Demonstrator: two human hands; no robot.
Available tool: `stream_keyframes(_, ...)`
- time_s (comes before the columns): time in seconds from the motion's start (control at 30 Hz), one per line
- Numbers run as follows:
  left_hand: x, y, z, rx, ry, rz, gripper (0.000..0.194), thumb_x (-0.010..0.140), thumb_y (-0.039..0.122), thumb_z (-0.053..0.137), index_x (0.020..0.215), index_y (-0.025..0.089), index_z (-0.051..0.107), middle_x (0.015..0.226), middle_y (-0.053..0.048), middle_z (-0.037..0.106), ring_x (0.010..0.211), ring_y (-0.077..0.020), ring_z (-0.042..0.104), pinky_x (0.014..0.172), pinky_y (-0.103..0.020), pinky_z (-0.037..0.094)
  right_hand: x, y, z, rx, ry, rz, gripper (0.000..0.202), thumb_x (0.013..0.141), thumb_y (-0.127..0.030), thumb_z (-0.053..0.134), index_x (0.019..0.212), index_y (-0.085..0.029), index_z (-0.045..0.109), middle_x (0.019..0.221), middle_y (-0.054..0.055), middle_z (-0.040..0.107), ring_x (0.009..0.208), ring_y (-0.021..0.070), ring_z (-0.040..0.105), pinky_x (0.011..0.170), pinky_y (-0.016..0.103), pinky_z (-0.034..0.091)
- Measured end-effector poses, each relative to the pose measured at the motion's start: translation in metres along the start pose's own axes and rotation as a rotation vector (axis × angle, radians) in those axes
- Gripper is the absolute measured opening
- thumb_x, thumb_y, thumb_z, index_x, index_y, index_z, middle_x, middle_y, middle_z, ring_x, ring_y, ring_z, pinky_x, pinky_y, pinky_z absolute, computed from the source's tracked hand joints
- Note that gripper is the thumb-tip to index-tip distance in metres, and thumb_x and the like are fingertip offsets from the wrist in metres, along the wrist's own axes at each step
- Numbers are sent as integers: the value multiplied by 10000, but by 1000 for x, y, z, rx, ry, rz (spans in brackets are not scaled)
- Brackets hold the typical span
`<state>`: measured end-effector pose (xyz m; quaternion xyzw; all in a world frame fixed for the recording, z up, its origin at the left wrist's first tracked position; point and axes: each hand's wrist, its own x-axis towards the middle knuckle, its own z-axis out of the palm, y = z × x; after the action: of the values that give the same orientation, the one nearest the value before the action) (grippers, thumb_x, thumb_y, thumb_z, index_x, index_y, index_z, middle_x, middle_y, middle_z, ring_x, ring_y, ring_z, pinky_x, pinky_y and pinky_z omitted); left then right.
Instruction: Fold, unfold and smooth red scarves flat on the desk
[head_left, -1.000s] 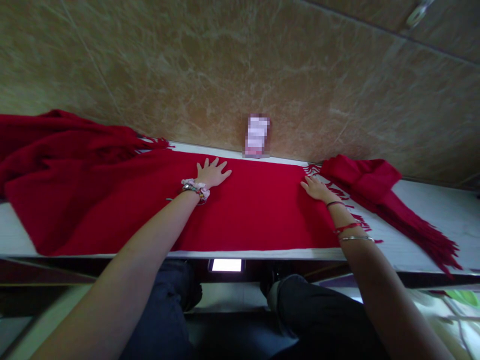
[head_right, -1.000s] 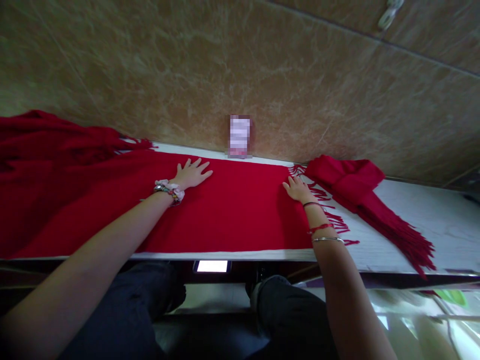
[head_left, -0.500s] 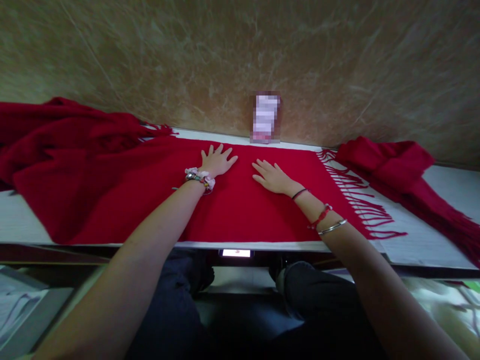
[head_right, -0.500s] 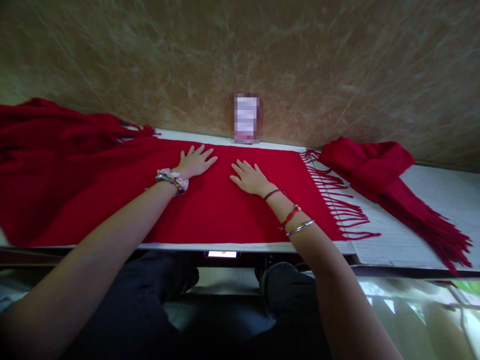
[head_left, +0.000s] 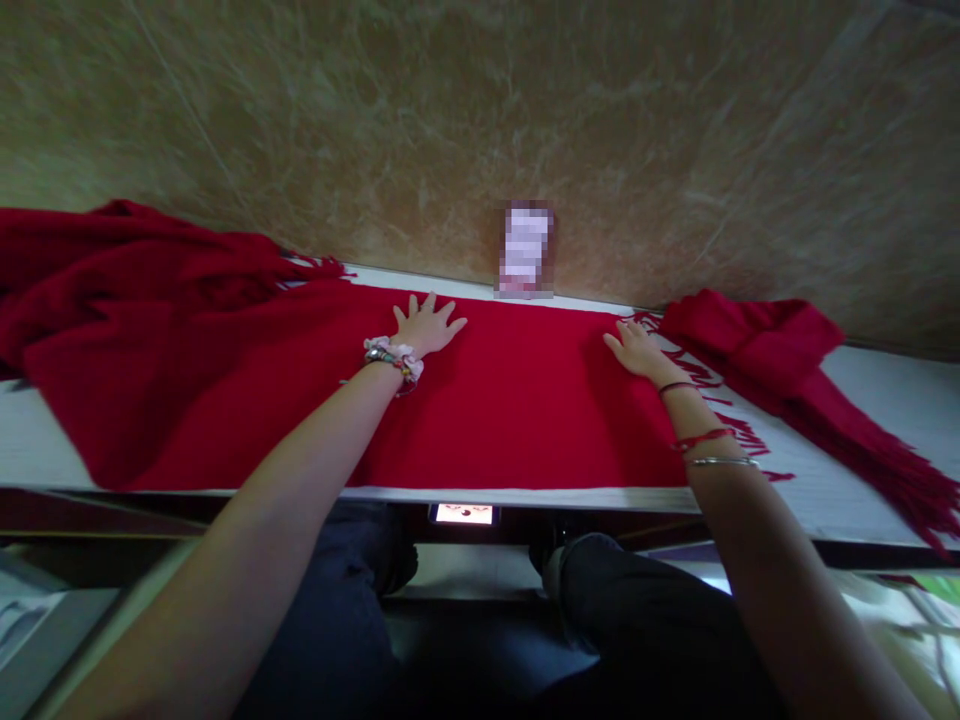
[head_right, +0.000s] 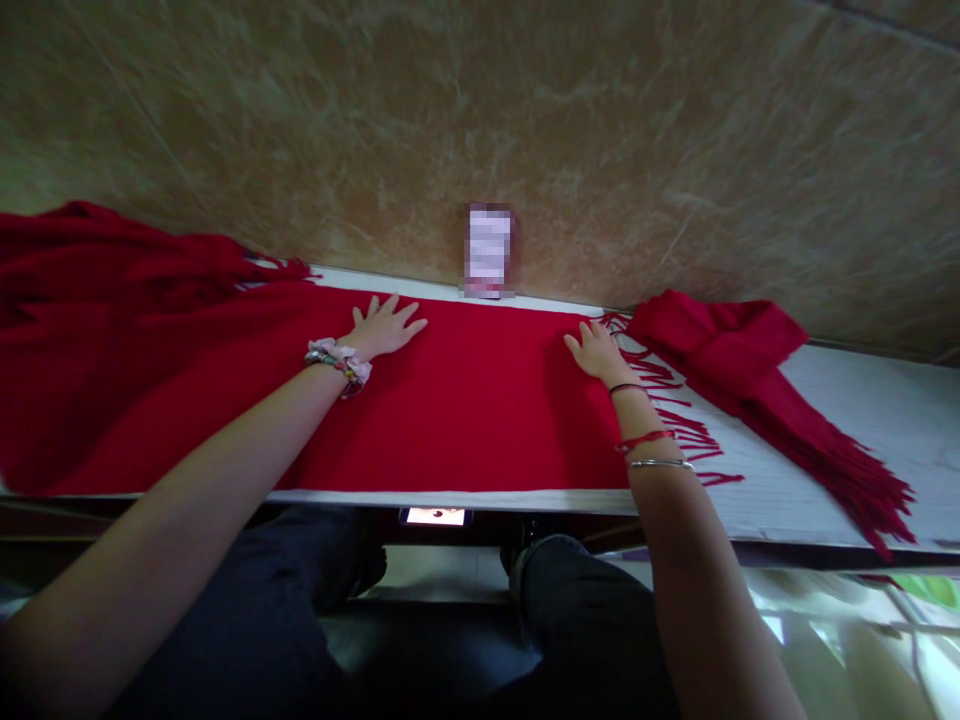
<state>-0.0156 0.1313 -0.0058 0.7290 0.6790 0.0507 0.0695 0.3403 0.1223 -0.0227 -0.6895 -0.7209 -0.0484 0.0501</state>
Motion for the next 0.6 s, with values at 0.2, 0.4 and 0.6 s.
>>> stream_keyframes(0.2,3,-4,0,6,7,-48,676,856,619,154,1431,269,218,1515,-96,96,1351,-410,56,1024,-637,140,14,-76,-8,168,14,-251,642,901,-488,274,1393,-77,301,1461,178,264,1364,286,174,1065,484,254)
stream_keyframes(0.4,1,-6,8,37,-33,-49,662,866,590,143,1439,262,199,1514,-89,109,1355,-398,69,1025,-637,137,2,-113,-3,139,-173,-355,573,913,-482,258,1413,-204,281,1495,89,215,1360,292,183,1056,561,204)
stream_keyframes(0.6,-3,-5,5,44,-20,-40,644,874,567,152,1433,255,223,1510,-94,131,1355,-395,83,1024,-630,150,2,-47,9,33,-168,-193,527,929,-439,205,1415,-247,277,1487,72,242,1339,291,249,1034,553,257)
